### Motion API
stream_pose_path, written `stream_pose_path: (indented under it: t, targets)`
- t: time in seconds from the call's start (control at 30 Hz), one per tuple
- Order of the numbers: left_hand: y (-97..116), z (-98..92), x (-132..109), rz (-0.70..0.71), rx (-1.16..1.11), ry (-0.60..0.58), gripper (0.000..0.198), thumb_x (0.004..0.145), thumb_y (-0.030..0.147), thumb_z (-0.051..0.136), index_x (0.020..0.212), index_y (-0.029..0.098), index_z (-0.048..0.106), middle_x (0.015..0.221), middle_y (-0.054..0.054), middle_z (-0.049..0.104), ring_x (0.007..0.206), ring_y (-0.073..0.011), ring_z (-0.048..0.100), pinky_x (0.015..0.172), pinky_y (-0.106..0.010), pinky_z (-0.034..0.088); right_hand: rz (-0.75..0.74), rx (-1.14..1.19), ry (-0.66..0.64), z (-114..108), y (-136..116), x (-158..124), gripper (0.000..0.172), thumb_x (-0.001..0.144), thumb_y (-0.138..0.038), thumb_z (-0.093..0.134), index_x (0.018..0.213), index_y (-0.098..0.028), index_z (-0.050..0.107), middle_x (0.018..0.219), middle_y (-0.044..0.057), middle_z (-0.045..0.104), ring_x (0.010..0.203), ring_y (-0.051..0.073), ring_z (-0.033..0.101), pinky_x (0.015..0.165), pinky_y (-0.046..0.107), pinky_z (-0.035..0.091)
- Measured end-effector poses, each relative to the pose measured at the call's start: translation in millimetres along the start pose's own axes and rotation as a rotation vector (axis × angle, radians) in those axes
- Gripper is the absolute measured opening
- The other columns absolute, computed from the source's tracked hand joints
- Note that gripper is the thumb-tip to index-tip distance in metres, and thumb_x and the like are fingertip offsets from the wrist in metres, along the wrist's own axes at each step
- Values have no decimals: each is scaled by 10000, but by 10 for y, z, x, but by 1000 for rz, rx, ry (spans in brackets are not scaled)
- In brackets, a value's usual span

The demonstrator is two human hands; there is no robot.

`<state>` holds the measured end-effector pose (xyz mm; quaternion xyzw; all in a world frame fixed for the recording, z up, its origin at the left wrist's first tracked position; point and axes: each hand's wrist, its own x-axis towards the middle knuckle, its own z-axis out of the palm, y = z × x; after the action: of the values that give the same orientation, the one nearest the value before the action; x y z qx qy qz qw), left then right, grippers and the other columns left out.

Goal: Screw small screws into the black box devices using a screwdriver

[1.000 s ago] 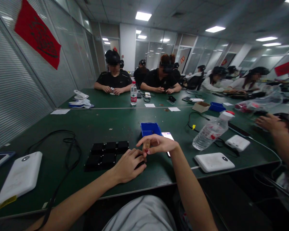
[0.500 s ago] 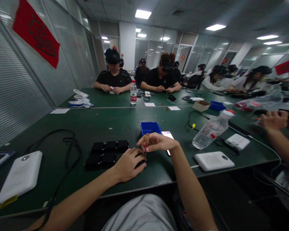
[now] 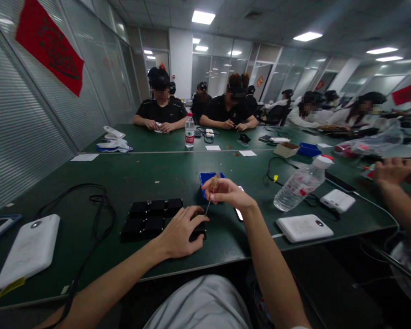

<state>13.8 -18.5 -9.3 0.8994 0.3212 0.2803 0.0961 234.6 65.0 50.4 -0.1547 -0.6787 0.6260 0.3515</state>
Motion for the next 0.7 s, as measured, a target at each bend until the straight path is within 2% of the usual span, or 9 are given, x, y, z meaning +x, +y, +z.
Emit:
stream_pose_path:
  t: [0.13,0.23,0.37,0.53,0.63,0.7]
  targets:
    - [1,-1,-9,14,-4,-20,527,740,133,617,1260,209,584,1332,-134,533,1175,-314,575,1018,-478,500,-107,79,210,7,16,41,291,792,-279,846,1029,-196,698,805,-18,677,642,89,584,607,211,499]
    - [-11,14,-12,10,3,-29,554,718,109,604,1263,208,585,1330,-133,524,1173,-310,577,1016,-471,509,-156,140,361,-20,31,74,269,757,-230,858,964,-207,687,840,-18,697,729,99,651,684,211,529]
    - [-29,27,-18,6,-4,-24,559,713,102,606,1263,202,585,1334,-136,512,1166,-299,583,1038,-465,512,-187,198,490,-67,31,82,235,733,-208,849,898,-216,681,887,-16,709,829,118,692,740,218,550]
    - [-44,42,-20,7,-12,4,498,766,131,620,1255,217,583,1327,-125,513,1162,-287,598,1034,-454,531,-180,275,555,-95,34,68,227,744,-213,811,919,-249,670,998,-20,725,997,147,680,878,270,561]
    - [-36,34,-15,9,-15,18,399,844,195,627,1240,221,588,1308,-120,524,1152,-280,610,1027,-451,538,-160,325,544,-120,66,76,232,744,-248,815,918,-258,663,1011,-30,731,1005,144,674,891,272,559]
    - [-23,11,-12,13,-31,9,425,833,223,651,1253,217,581,1320,-124,515,1157,-286,608,1034,-455,535,-148,355,537,-144,85,83,224,759,-300,815,917,-261,661,1006,-31,735,992,144,676,886,271,560]
